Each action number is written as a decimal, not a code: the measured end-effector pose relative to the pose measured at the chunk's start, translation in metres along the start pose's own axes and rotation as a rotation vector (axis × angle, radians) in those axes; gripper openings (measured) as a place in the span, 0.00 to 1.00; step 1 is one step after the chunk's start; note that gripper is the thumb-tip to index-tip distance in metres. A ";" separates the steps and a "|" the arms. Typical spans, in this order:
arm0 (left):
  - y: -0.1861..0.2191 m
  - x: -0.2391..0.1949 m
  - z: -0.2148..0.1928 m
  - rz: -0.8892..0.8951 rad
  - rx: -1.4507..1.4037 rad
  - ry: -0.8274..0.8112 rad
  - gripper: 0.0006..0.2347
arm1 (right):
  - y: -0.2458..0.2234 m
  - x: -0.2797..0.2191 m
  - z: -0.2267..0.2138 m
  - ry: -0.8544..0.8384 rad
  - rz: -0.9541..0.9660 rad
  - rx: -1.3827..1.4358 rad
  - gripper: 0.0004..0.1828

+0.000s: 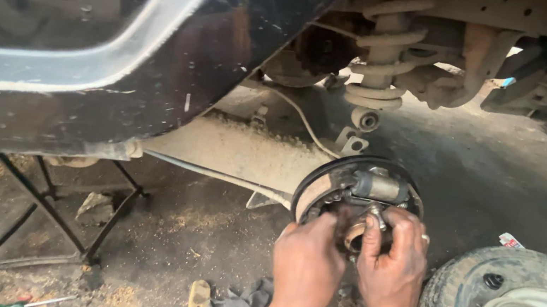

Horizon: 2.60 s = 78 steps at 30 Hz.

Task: The person works on a vehicle's rear drum brake assembly with the wheel removed. They repeatedly insert and remove a small cylindrical metal part into the brake mechanism, then wipe the area with a cloth.

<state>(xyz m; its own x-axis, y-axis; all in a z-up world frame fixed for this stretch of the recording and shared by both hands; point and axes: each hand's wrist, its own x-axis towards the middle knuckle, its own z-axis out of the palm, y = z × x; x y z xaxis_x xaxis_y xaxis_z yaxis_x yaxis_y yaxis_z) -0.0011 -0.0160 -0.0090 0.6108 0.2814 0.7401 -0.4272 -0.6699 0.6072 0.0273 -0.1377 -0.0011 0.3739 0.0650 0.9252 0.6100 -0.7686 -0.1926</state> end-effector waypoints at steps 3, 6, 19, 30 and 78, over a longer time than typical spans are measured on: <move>-0.004 0.000 0.004 0.009 0.032 0.000 0.04 | 0.004 -0.005 0.002 0.011 -0.013 0.007 0.11; -0.003 0.016 0.007 -0.015 0.045 0.025 0.03 | -0.001 -0.002 0.000 0.017 0.015 0.006 0.11; -0.007 0.012 -0.008 0.145 -0.014 -0.064 0.07 | 0.001 0.004 0.002 0.006 0.034 0.005 0.10; -0.006 0.020 -0.019 0.205 0.012 -0.145 0.09 | -0.005 -0.009 0.009 0.112 0.213 0.117 0.07; 0.014 -0.015 0.015 -1.455 -0.901 -0.412 0.31 | 0.113 0.013 -0.086 -0.355 1.086 0.364 0.16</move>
<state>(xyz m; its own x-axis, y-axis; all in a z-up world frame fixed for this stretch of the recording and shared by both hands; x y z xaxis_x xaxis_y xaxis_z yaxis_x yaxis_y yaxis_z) -0.0063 -0.0396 -0.0164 0.8497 -0.0204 -0.5269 0.4533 0.5387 0.7101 0.0411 -0.2788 0.0170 0.9527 -0.2899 0.0909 -0.0033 -0.3090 -0.9511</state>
